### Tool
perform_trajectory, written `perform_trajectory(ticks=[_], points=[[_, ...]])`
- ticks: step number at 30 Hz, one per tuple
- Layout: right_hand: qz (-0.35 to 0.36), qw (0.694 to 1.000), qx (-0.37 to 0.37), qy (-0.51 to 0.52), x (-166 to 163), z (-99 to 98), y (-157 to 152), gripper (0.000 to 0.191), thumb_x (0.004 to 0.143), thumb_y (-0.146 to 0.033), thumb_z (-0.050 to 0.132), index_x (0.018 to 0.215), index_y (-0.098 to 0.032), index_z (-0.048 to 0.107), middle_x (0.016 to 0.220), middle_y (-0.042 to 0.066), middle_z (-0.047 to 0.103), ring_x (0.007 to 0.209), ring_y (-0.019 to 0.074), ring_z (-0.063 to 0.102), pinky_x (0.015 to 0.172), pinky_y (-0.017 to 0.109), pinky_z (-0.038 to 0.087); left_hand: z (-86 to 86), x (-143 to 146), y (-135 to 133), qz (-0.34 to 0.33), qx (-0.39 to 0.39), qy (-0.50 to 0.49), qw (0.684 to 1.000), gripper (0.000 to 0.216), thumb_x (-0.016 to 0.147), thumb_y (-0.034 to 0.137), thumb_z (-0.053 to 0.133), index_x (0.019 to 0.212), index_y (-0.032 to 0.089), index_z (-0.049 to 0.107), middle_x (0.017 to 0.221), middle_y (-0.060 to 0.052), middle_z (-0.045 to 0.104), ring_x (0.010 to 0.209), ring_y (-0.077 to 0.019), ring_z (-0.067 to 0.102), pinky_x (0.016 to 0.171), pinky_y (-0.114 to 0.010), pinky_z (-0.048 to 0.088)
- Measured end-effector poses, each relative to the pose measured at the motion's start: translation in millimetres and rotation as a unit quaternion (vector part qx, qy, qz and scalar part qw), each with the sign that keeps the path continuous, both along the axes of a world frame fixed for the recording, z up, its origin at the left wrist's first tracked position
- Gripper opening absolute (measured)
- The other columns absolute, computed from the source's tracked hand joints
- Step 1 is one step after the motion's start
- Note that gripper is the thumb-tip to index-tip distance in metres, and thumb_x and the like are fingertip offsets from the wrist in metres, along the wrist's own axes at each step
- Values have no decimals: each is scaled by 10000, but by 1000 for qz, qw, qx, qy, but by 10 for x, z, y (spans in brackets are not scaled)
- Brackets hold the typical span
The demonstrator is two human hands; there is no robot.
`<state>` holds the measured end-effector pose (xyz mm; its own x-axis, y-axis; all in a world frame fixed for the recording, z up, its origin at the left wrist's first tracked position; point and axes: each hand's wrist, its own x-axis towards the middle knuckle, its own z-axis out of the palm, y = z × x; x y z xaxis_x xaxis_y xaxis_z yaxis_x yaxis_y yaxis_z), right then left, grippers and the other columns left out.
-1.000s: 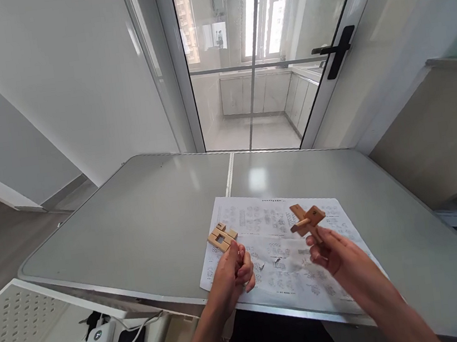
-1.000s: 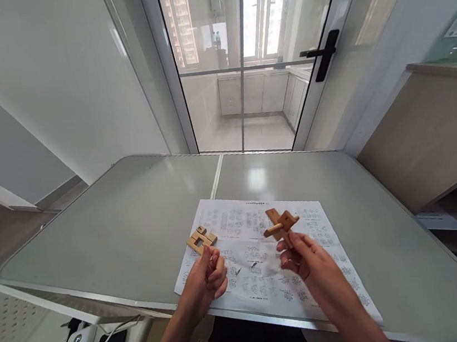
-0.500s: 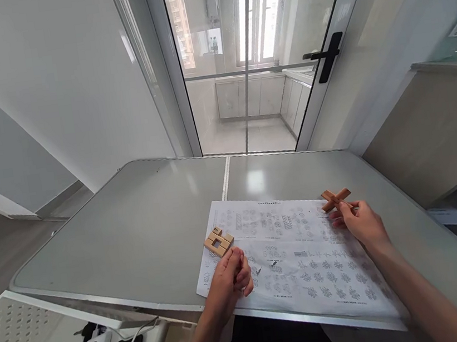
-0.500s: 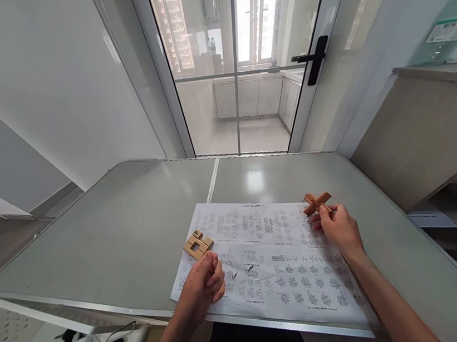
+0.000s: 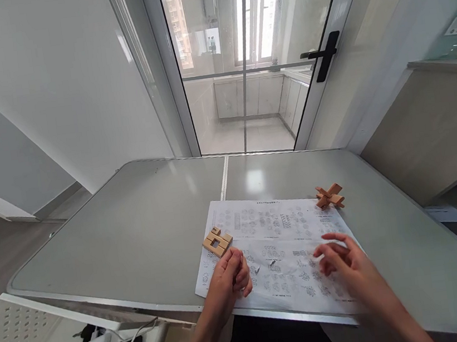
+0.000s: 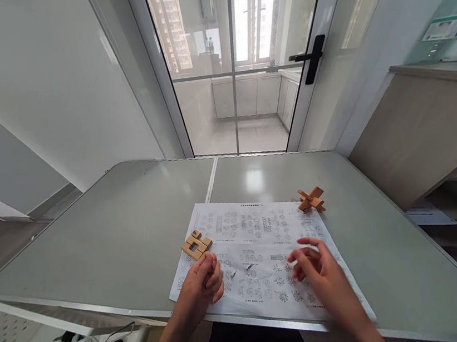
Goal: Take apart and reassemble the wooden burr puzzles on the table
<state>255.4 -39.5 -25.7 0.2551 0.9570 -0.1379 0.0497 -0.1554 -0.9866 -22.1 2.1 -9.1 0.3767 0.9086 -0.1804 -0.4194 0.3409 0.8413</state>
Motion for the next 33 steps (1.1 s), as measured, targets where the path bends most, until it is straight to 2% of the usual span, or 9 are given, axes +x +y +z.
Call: perform_trajectory(ticks=[4,7,9,11,14,17,24,30,33], points=[[41,999,3,-19,-246,-25,-167,503,943,-653,641,1222,-249,532,969,49,749,676,195,660,673,349,558,41,-102,-13,4,19,59,998,505,892,655,701,794,225,455,578,113,347,455,-61,195,441,-192,333],[40,998,13,-44,-274,-39,-190,471,960,-648,614,1202,-249,555,968,57,745,684,201,654,686,357,548,114,-210,5,105,79,199,971,488,893,679,675,830,219,524,632,74,412,518,-100,351,517,-227,374],[38,998,19,-55,-264,-39,-196,454,959,-638,619,1189,-249,573,958,58,745,684,206,656,690,359,545,159,-268,30,220,139,343,902,415,907,623,682,875,225,568,759,18,537,684,-162,502,668,-281,458],[34,997,25,-61,-257,-37,-204,442,957,-633,621,1172,-248,585,937,56,743,676,208,654,681,357,542,169,-308,72,292,206,464,810,348,891,559,715,968,239,601,978,-42,626,947,-252,571,887,-380,488],[29,998,31,-54,-259,-42,-209,426,970,-627,600,1158,-245,591,916,55,738,678,207,653,669,348,547,107,-339,173,277,280,566,724,510,819,512,776,1206,242,582,1306,-110,593,1267,-364,496,1111,-543,392],[17,998,35,-43,-269,-53,-202,414,963,-620,616,1133,-242,615,944,67,749,677,203,658,661,340,550,27,-343,294,226,280,620,697,703,769,490,808,1350,228,511,1409,-139,563,1351,-404,470,1149,-606,351],[7,999,35,-34,-274,-24,-198,421,936,-635,645,1094,-245,657,906,60,753,656,203,663,646,332,536,28,-345,437,201,272,602,723,661,827,401,768,1398,255,469,1312,-106,670,1233,-367,609,1101,-576,427],[10,999,40,-21,-270,-13,-188,455,925,-662,647,1080,-235,662,882,62,746,647,204,654,647,336,541,89,-307,396,200,261,534,779,624,816,376,807,1362,268,524,1316,-96,683,1249,-333,638,1120,-531,448],[11,999,47,-20,-273,-8,-183,448,943,-659,626,1079,-233,655,872,57,738,649,199,647,640,332,537,191,-125,297,165,254,465,832,673,784,349,858,1367,285,529,1339,-85,680,1256,-303,649,1136,-491,448]])
